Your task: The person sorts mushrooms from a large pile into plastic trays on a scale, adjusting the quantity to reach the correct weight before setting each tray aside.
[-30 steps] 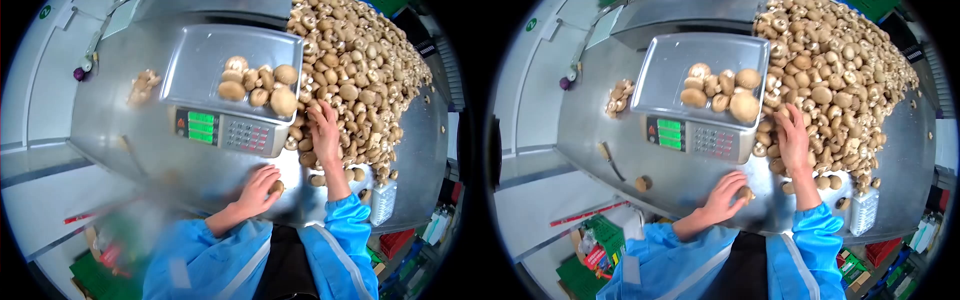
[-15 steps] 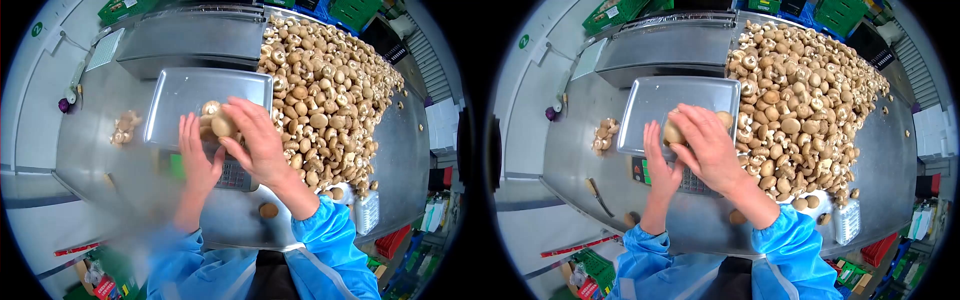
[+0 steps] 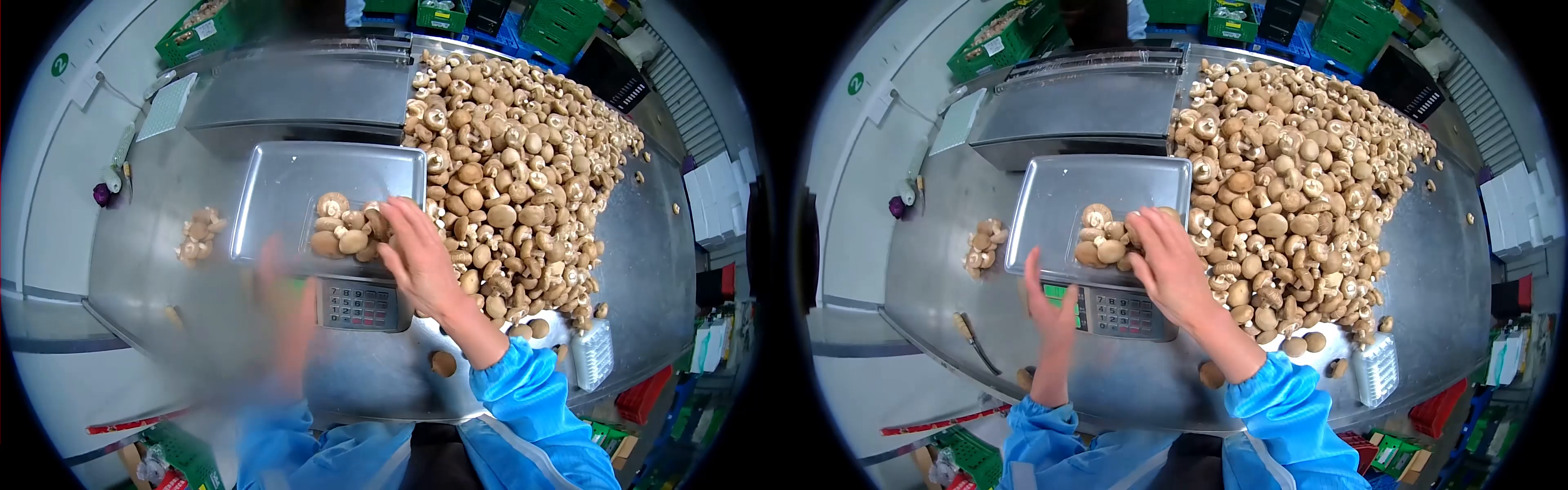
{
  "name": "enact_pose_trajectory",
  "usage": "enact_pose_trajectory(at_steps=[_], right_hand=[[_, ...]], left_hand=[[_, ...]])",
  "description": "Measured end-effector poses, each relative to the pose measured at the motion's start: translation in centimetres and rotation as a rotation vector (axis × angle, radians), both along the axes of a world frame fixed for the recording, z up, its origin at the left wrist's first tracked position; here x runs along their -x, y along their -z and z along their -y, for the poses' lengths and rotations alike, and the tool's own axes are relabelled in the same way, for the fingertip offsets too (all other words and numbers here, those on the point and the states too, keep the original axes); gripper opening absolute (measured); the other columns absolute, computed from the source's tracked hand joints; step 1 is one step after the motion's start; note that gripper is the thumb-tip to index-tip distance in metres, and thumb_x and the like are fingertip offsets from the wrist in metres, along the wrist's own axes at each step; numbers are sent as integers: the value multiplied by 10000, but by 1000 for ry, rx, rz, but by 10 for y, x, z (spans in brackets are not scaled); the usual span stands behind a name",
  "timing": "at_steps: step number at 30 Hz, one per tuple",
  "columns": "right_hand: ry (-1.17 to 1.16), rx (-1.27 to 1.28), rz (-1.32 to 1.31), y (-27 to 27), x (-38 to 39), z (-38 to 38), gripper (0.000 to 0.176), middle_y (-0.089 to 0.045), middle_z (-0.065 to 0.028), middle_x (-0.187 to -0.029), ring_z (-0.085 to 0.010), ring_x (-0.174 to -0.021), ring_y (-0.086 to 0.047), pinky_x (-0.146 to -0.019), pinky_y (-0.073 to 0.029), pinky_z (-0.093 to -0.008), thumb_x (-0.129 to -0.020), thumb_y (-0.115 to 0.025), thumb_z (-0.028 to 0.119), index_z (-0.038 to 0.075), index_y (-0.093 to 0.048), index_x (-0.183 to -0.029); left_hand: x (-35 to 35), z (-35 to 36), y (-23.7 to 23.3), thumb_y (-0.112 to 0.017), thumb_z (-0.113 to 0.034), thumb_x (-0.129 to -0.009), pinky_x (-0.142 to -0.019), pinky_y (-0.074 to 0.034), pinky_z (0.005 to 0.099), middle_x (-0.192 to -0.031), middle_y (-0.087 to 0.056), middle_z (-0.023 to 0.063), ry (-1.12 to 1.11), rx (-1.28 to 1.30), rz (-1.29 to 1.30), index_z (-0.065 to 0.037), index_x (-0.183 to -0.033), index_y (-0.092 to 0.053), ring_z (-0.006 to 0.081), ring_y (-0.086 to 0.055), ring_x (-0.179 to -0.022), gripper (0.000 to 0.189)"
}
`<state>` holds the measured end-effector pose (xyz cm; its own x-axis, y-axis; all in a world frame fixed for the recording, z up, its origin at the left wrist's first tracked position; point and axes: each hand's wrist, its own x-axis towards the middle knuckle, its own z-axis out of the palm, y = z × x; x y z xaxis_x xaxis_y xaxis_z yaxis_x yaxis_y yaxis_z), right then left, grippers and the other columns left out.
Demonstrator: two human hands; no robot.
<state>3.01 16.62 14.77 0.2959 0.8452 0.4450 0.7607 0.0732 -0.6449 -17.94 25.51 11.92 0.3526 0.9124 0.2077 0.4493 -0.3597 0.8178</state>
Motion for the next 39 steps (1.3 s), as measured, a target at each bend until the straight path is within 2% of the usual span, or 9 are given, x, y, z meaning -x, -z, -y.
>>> enact_pose_trajectory(at_steps=[8, 12, 21, 24, 28, 30, 34, 36, 39], right_hand=[[43, -41, -274, 31, 47, 108, 354, -603, -165, -1234, -357, -1162, -577, -995, -466, -414, -835, -607, -74, 19, -622, -1177], [-124, 28, -240, 39, 79, 140, 350, -592, -140, -1258, -352, -1166, -569, -982, -472, -419, -843, -622, -36, 30, -619, -1187], [-64, 396, -298, 70, 71, 264, 332, -637, -101, -1200, -324, -1056, -634, -888, -530, -380, -841, -618, -34, 100, -647, -1143], [36, 358, -322, 79, 68, 301, 301, -674, -103, -1120, -317, -964, -667, -842, -549, -365, -838, -603, -53, 95, -671, -1091], [166, 397, -407, 82, 71, 329, 244, -690, -104, -1087, -305, -892, -689, -811, -558, -356, -840, -601, -62, 70, -693, -1023], [217, 411, -484, 81, 71, 333, 244, -694, -106, -1072, -298, -874, -695, -798, -559, -358, -842, -599, -66, 64, -696, -1024], [262, 448, -488, 86, 69, 335, 251, -700, -118, -1036, -291, -858, -703, -787, -561, -358, -847, -593, -75, 52, -699, -1036], [277, 466, -428, 82, 69, 334, 251, -700, -124, -1020, -293, -853, -703, -786, -561, -352, -852, -592, -72, 49, -699, -1044], [331, 452, -439, 85, 69, 337, 272, -699, -131, -983, -274, -860, -704, -788, -558, -336, -846, -581, -105, 40, -701, -1043]], left_hand=[[156, 45, 76, -622, 1, -811, -1184, -235, 436, -1512, -364, 192, -173, -120, -278, 11, -1481, -333, 340, -328, -1423, 730], [88, 84, 30, -662, -56, -830, -1183, -238, 450, -1527, -345, 212, -14, 59, -427, 14, -1473, -350, 363, -311, -1435, 718], [13, 177, 89, -678, -99, -847, -1090, -389, 467, -1451, -433, 171, 496, -187, -260, -62, -1335, -541, 414, -312, -1423, 508], [19, 182, 115, -641, -49, -858, -1034, -437, 453, -1293, -555, 163, 516, -198, -208, -49, -1176, -637, 390, -472, -1272, 318], [15, 161, 95, -610, -19, -885, -925, -489, 376, -1060, -666, 114, 236, 146, 34, -34, -1025, -674, 273, -626, -1014, 155], [-5, 119, 73, -625, -80, -935, -764, -510, 298, -894, -676, 70, 41, 305, 432, -17, -1026, -658, 166, -626, -794, 115], [-58, 36, -46, -569, -121, -991, -779, -496, 279, -966, -672, 67, -177, 186, 470, 3, -1028, -661, 144, -611, -859, 159], [-84, -8, -40, -572, -140, -985, -805, -495, 290, -984, -681, 65, -54, 125, 700, -6, -1059, -671, 145, -623, -891, 182], [-104, -58, -12, -589, -136, -963, -835, -500, 301, -998, -687, 78, 30, -169, 107, -23, -1083, -679, 171, -647, -917, 188]])
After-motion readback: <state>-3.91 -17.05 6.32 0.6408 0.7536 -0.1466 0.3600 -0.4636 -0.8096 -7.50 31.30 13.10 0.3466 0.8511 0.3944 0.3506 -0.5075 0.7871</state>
